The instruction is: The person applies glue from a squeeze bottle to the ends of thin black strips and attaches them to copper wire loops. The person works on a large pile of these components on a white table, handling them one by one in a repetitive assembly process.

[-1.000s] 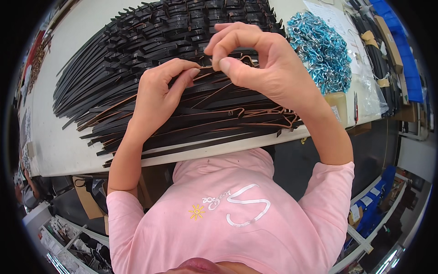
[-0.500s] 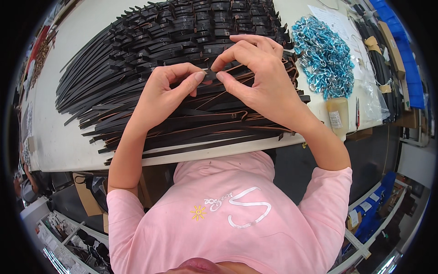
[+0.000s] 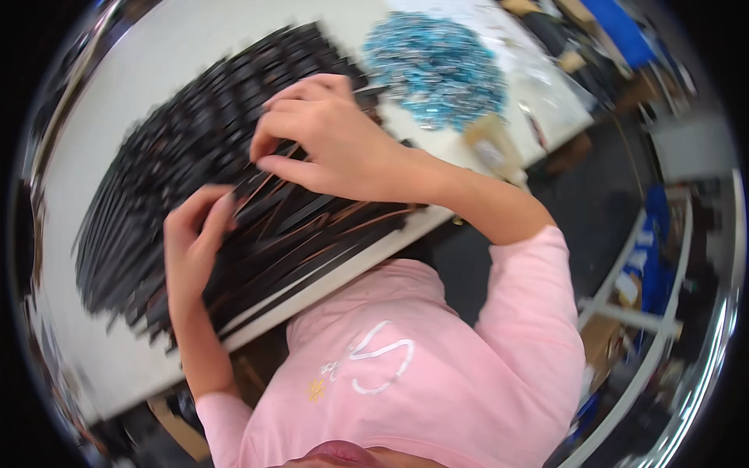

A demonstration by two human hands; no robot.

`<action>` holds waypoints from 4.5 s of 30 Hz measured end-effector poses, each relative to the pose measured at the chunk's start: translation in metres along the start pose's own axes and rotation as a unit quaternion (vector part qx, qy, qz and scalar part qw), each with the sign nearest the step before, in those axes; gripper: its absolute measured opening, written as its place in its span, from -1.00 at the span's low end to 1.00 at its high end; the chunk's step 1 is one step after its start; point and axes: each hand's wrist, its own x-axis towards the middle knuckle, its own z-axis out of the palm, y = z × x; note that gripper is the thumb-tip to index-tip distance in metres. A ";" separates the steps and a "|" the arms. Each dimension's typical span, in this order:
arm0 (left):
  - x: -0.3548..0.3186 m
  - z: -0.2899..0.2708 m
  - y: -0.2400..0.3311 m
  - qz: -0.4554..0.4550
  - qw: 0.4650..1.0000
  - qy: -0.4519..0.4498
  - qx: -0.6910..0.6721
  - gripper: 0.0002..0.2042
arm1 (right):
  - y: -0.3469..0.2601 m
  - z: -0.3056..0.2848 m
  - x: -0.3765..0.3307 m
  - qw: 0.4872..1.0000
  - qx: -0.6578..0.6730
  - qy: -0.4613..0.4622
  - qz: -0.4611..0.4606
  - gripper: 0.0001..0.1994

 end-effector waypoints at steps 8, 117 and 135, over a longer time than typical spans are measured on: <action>-0.012 -0.010 0.005 0.093 0.992 0.044 0.073 -0.84 | 0.099 -0.215 -0.120 0.912 -0.210 0.180 0.303 -0.77; 0.007 0.025 -0.016 -0.029 0.997 0.030 0.062 -0.82 | -0.032 0.052 -0.041 0.897 0.265 -0.033 0.351 -0.82; 0.002 0.029 -0.014 0.040 0.987 0.059 0.142 -0.82 | -0.027 0.053 -0.040 0.900 0.256 -0.037 0.350 -0.82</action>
